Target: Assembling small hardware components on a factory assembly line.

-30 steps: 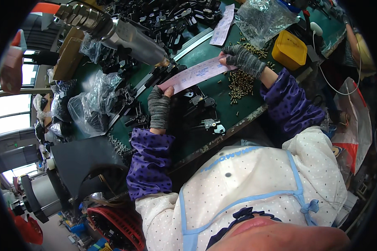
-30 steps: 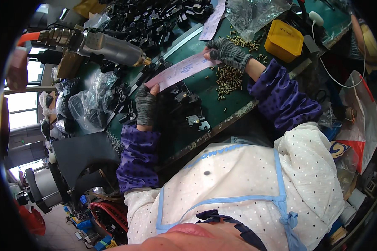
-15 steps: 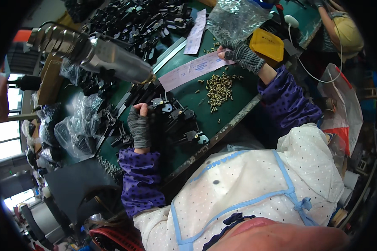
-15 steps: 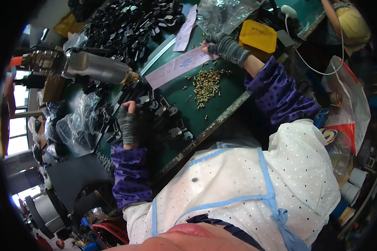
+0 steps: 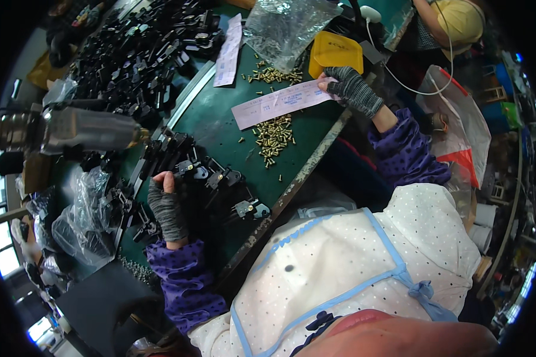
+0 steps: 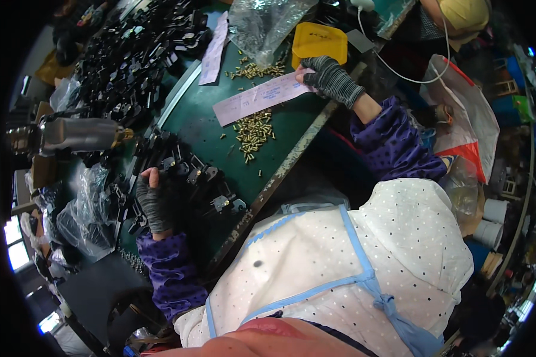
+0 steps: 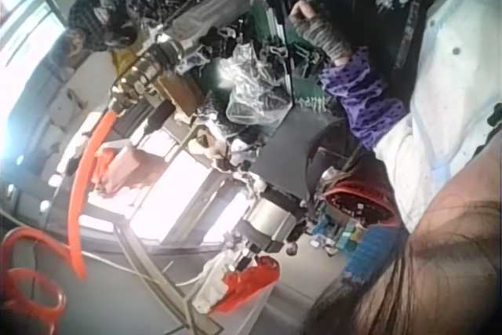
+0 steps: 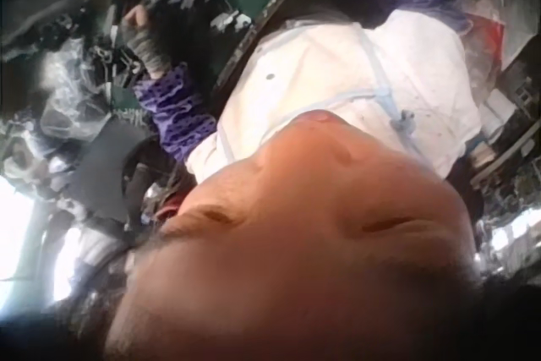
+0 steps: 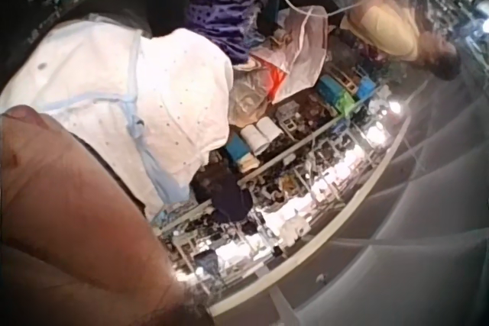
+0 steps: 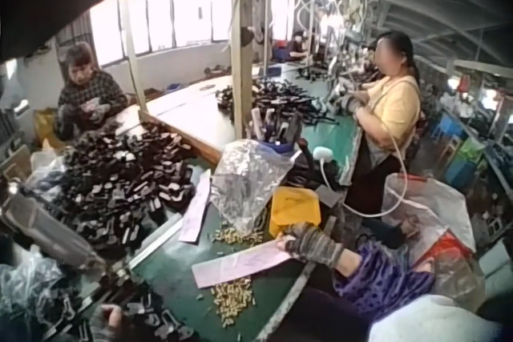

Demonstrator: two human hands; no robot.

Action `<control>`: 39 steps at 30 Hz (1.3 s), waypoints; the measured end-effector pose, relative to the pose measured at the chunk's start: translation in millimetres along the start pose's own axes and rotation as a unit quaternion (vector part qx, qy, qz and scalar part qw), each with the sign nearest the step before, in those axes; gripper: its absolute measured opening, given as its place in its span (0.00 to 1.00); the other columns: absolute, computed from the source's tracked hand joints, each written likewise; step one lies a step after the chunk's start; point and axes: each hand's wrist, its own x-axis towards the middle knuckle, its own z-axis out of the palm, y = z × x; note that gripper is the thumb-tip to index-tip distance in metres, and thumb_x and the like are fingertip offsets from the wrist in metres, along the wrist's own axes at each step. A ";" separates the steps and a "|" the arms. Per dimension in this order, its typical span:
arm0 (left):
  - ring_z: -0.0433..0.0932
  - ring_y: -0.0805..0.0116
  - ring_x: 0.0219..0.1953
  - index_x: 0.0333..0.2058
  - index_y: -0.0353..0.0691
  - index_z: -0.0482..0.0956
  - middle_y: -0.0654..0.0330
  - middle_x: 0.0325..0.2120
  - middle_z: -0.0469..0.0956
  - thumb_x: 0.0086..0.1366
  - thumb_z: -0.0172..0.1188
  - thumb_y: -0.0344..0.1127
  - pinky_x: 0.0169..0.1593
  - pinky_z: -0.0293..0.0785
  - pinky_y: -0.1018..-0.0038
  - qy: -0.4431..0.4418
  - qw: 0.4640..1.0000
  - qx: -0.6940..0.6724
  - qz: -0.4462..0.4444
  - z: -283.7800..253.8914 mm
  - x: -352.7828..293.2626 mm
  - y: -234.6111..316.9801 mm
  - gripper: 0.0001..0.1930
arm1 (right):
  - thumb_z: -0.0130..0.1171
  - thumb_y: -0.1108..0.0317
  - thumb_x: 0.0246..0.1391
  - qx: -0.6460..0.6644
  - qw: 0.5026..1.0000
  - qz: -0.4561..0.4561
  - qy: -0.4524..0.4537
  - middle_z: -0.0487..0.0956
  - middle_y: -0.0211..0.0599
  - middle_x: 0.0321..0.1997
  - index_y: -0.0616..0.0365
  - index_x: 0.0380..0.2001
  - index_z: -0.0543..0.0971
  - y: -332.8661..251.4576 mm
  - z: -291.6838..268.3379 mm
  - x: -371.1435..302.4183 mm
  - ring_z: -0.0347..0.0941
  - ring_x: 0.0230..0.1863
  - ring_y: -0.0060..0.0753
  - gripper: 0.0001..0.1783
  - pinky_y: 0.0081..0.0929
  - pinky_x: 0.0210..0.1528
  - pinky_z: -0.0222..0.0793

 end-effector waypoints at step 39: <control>0.62 0.81 0.23 0.27 0.38 0.69 0.69 0.20 0.66 0.58 0.51 0.37 0.28 0.60 0.84 -0.027 0.997 -0.059 -0.029 2.1 -8.6 4.7 0.08 | 0.56 0.60 0.44 -0.102 0.993 -0.031 0.046 0.74 0.33 0.22 0.63 0.29 0.75 20.7 -27.8 -29.0 0.69 0.26 0.21 0.15 0.18 0.30 0.65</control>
